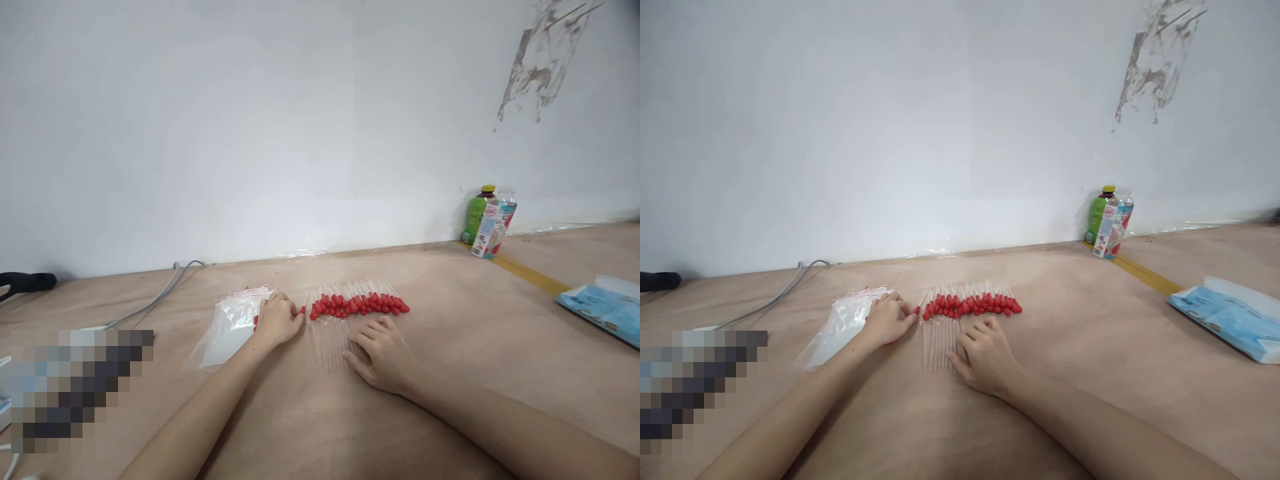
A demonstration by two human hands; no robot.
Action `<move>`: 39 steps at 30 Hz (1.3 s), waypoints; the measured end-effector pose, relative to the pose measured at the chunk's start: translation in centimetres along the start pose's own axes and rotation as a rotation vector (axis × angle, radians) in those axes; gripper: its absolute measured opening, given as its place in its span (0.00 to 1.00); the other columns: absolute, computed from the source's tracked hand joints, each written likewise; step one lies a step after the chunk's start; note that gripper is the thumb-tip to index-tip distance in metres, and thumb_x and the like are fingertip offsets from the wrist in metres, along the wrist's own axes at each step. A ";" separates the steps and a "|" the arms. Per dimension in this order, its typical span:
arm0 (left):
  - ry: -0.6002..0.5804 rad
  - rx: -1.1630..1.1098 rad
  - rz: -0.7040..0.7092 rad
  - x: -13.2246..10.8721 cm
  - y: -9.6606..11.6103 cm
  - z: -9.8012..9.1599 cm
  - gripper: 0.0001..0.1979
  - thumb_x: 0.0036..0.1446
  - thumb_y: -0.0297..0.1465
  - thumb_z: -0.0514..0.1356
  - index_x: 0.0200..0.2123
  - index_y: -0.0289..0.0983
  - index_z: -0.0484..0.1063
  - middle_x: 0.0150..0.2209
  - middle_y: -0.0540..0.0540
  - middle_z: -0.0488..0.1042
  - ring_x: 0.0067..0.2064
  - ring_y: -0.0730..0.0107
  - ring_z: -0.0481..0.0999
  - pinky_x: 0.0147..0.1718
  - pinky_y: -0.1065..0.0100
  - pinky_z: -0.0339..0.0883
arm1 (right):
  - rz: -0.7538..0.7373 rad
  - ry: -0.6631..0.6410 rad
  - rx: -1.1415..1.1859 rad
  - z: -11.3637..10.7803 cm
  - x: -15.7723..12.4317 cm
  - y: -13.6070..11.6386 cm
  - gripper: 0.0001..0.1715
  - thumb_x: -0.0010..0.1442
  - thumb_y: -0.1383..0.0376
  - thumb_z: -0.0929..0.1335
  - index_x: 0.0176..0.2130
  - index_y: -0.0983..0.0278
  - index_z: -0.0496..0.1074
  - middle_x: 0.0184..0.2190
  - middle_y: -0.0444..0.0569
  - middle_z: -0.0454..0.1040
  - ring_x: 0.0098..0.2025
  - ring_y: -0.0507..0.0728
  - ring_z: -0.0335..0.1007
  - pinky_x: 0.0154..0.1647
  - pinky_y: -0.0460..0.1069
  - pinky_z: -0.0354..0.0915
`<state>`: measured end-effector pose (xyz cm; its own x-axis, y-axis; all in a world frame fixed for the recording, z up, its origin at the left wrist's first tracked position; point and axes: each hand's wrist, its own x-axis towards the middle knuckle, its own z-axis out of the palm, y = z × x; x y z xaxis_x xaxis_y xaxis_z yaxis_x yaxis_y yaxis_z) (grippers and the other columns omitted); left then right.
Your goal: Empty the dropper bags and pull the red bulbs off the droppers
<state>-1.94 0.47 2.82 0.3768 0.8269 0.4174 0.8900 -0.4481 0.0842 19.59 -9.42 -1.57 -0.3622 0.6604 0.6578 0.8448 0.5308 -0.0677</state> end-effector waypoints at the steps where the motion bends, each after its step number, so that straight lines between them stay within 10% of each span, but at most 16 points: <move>1: 0.018 0.005 -0.013 -0.1 0.0 -0.1 0.11 0.48 0.35 0.56 0.20 0.37 0.73 0.29 0.43 0.70 0.39 0.55 0.69 0.39 0.55 0.59 | 0.007 -0.014 0.010 -0.2 0.0 -0.1 0.14 0.55 0.56 0.63 0.28 0.64 0.69 0.24 0.48 0.71 0.32 0.55 0.63 0.40 0.52 0.50; 6: 0.183 -0.006 0.005 -1.3 0.3 -0.8 0.08 0.50 0.33 0.55 0.25 0.37 0.71 0.31 0.43 0.70 0.39 0.57 0.68 0.39 0.56 0.60 | 0.073 -0.008 0.050 -0.9 0.1 0.0 0.16 0.57 0.55 0.61 0.35 0.64 0.70 0.30 0.49 0.73 0.36 0.56 0.64 0.42 0.53 0.52; 15: 0.248 -0.258 0.499 -5.6 2.9 0.2 0.06 0.54 0.26 0.53 0.36 0.36 0.65 0.34 0.45 0.71 0.36 0.67 0.70 0.35 0.66 0.65 | 0.035 0.238 -0.017 -0.6 0.2 2.3 0.26 0.57 0.57 0.63 0.53 0.64 0.60 0.50 0.57 0.63 0.50 0.62 0.59 0.48 0.57 0.55; 25: 0.300 -0.362 0.521 -6.5 3.6 1.1 0.08 0.54 0.28 0.54 0.39 0.36 0.66 0.36 0.44 0.72 0.39 0.66 0.72 0.38 0.65 0.67 | -0.163 0.137 0.081 0.1 0.1 1.5 0.06 0.57 0.63 0.65 0.31 0.59 0.72 0.39 0.43 0.72 0.45 0.54 0.62 0.54 0.57 0.47; 39: 0.245 -0.358 0.614 -6.3 4.2 1.5 0.06 0.57 0.28 0.55 0.39 0.36 0.68 0.37 0.45 0.74 0.40 0.67 0.70 0.41 0.63 0.65 | -0.204 0.109 0.161 0.7 0.0 0.6 0.09 0.59 0.63 0.63 0.38 0.59 0.71 0.33 0.45 0.74 0.43 0.54 0.64 0.53 0.58 0.49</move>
<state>-0.24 -6.14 -0.82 0.6737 0.3122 0.6698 0.3845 -0.9221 0.0431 19.82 -8.74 -2.12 -0.4668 0.4747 0.7461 0.6821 0.7303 -0.0379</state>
